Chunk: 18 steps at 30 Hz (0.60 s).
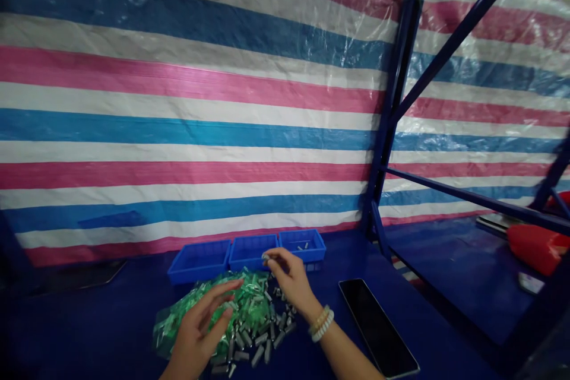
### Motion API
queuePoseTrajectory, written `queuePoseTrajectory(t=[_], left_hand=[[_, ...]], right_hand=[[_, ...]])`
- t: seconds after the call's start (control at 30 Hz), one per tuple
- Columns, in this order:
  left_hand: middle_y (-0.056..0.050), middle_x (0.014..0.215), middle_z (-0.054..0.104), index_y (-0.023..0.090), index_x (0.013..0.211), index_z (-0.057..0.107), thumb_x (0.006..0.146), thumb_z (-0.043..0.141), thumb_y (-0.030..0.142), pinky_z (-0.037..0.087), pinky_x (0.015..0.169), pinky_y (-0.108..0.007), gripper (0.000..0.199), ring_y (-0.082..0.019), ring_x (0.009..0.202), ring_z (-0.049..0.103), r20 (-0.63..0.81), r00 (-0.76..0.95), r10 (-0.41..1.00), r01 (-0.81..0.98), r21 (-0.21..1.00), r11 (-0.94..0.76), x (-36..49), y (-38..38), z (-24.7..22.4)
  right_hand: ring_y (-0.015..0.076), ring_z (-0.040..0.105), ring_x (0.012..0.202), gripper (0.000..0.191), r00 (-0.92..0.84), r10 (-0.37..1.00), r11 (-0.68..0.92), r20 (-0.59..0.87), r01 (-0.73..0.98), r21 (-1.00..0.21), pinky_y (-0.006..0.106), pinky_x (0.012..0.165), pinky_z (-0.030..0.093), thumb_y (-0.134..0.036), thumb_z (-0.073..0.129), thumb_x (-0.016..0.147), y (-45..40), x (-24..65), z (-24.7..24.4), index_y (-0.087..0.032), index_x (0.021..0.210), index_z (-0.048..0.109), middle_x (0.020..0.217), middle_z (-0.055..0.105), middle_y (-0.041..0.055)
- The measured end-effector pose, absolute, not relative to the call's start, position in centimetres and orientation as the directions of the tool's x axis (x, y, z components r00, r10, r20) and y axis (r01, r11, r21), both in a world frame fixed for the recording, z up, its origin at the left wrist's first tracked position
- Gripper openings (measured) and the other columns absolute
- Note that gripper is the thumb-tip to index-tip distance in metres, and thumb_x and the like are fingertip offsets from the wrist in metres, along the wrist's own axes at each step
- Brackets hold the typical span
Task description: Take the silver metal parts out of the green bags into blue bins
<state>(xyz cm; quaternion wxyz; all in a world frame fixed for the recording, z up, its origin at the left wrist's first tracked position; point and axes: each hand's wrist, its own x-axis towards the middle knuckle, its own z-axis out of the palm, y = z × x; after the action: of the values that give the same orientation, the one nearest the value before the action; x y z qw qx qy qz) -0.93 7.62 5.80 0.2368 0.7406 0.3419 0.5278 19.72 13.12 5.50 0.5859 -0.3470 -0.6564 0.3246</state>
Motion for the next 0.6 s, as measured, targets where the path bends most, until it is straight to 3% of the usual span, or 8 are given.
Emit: queuePoseTrajectory(t=[0.1, 0.23, 0.3, 0.4, 0.47, 0.6], left_hand=[[-0.007, 0.113, 0.07, 0.024, 0.112, 0.065, 0.086, 0.052, 0.019, 0.057, 0.087, -0.036, 0.029, -0.024, 0.104, 0.067, 0.621, 0.197, 0.758, 0.27, 0.709, -0.651, -1.1, 7.9, 5.5], [-0.007, 0.112, 0.07, 0.025, 0.112, 0.064, 0.086, 0.054, 0.021, 0.057, 0.087, -0.037, 0.029, -0.024, 0.103, 0.067, 0.611, 0.201, 0.766, 0.282, 0.712, -0.643, -1.2, 8.3, 5.0], [-0.007, 0.112, 0.07, 0.024, 0.112, 0.064, 0.085, 0.054, 0.022, 0.056, 0.087, -0.038, 0.028, -0.024, 0.104, 0.067, 0.602, 0.196, 0.774, 0.283, 0.721, -0.632, -1.3, 8.5, 5.0], [-0.008, 0.11, 0.07, 0.023, 0.11, 0.065, 0.084, 0.055, 0.024, 0.056, 0.087, -0.037, 0.027, -0.025, 0.101, 0.067, 0.589, 0.176, 0.789, 0.281, 0.738, -0.614, -1.4, 8.8, 5.2], [-0.008, 0.109, 0.071, 0.022, 0.109, 0.065, 0.084, 0.056, 0.024, 0.056, 0.087, -0.037, 0.027, -0.024, 0.1, 0.068, 0.581, 0.161, 0.798, 0.28, 0.748, -0.602, -1.4, 9.0, 5.4], [-0.007, 0.106, 0.07, 0.021, 0.107, 0.065, 0.084, 0.056, 0.025, 0.055, 0.088, -0.036, 0.025, -0.024, 0.101, 0.067, 0.587, 0.13, 0.799, 0.264, 0.757, -0.598, -1.6, 9.1, 5.6]], right_hand=[[0.0226, 0.064, 0.088, 0.024, 0.08, 0.721, 0.593, 0.689, 0.445, -0.672, 0.037, 0.083, 0.05, -0.034, 0.053, 0.092, 15.6, 22.4, 5.4, -0.019, 0.106, 0.066, 0.096, 0.07, 0.0092], [0.0276, 0.06, 0.096, 0.028, 0.041, 0.667, 0.506, 0.744, 0.709, -0.492, 0.045, 0.088, 0.047, -0.029, 0.052, 0.091, 17.5, 25.0, 5.1, -0.016, 0.114, 0.063, 0.102, 0.068, 0.0133], [0.0268, 0.06, 0.099, 0.024, -0.015, 0.674, 0.508, 0.738, 0.734, -0.45, 0.044, 0.089, 0.047, -0.024, 0.051, 0.091, 17.0, 25.6, 5.5, -0.018, 0.11, 0.064, 0.103, 0.068, 0.0123], [0.0214, 0.062, 0.088, 0.017, -0.109, 0.731, 0.544, 0.674, 0.688, -0.479, 0.035, 0.082, 0.049, -0.019, 0.052, 0.09, 14.4, 25.7, 6.4, -0.02, 0.098, 0.067, 0.092, 0.07, 0.0067], [0.0182, 0.063, 0.081, 0.012, -0.216, 0.789, 0.552, 0.575, 0.658, -0.512, 0.03, 0.076, 0.047, -0.015, 0.057, 0.086, 11.9, 25.4, 6.7, -0.02, 0.09, 0.067, 0.085, 0.069, 0.003], [0.0176, 0.061, 0.082, 0.01, -0.4, 0.854, 0.519, 0.333, 0.7, -0.49, 0.029, 0.081, 0.043, -0.01, 0.068, 0.076, 8.0, 24.7, 5.7, -0.02, 0.078, 0.066, 0.08, 0.068, -0.0001]])
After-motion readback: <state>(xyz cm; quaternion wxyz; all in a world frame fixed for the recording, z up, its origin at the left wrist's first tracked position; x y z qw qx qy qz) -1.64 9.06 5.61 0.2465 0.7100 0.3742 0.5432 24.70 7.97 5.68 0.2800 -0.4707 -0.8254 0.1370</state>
